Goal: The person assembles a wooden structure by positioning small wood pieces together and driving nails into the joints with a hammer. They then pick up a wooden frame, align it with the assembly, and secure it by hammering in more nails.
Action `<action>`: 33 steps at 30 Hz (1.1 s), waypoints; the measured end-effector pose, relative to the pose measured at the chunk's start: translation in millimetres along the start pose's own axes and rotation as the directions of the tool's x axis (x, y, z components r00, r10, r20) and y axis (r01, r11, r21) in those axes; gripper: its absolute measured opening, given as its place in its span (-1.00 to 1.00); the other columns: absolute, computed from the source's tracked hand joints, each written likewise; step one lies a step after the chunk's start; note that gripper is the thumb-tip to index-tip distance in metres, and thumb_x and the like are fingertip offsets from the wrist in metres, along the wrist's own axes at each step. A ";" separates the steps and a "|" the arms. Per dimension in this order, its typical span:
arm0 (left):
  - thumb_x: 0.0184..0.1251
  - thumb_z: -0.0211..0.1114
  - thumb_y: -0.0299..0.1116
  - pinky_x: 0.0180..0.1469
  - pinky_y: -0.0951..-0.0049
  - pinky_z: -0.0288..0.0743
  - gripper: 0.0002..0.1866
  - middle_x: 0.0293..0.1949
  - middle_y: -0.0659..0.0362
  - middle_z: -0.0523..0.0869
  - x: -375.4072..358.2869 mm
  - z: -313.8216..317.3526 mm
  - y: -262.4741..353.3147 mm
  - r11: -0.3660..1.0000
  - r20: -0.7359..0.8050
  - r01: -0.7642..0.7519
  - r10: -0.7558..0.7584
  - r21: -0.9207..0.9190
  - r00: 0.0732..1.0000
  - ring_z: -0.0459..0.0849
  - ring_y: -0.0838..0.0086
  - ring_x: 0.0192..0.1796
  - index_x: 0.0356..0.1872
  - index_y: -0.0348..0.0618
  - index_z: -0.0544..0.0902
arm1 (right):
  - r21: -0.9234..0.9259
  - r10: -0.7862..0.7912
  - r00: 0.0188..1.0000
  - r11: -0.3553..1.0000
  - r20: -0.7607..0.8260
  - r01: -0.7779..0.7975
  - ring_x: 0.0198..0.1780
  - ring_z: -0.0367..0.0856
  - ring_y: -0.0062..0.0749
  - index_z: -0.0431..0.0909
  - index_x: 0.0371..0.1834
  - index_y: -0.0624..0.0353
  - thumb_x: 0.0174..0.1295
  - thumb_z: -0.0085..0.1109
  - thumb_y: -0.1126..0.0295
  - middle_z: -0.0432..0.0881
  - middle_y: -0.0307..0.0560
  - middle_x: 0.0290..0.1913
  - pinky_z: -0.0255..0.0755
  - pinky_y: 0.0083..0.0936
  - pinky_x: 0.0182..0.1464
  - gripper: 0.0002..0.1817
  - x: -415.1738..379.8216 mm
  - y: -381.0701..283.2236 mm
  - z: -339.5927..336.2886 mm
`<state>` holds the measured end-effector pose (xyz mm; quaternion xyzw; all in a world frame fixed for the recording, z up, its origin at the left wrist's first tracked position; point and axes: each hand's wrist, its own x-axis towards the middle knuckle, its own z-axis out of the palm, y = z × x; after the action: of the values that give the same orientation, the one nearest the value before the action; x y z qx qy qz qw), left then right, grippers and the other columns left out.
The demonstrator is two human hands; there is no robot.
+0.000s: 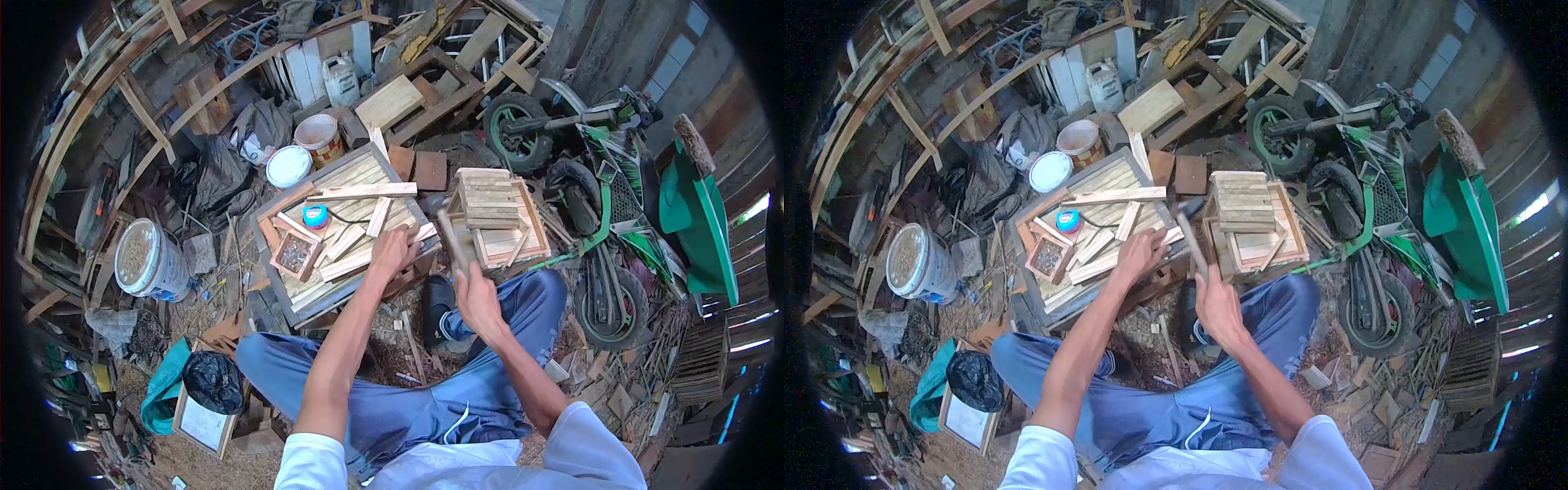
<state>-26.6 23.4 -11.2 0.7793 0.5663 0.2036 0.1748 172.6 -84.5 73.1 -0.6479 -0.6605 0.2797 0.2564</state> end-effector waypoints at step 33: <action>0.24 0.34 -0.16 -0.09 0.01 0.60 -0.66 -0.20 -0.04 0.72 -0.2 -2.3 3.4 0.999 0.007 0.040 -0.041 0.032 0.999 0.71 -0.04 -0.12 0.00 0.00 0.63 | -0.030 0.044 0.996 0.999 0.078 -0.042 -0.30 0.57 0.51 0.34 0.01 0.35 0.43 -0.01 0.33 0.55 0.55 -0.46 0.39 0.23 -0.29 -0.72 5.7 22.0 2.6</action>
<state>-25.1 22.2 -7.5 0.7710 0.5846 0.1881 0.1685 186.3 -78.8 55.7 -0.6540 -0.6600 0.3009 0.2148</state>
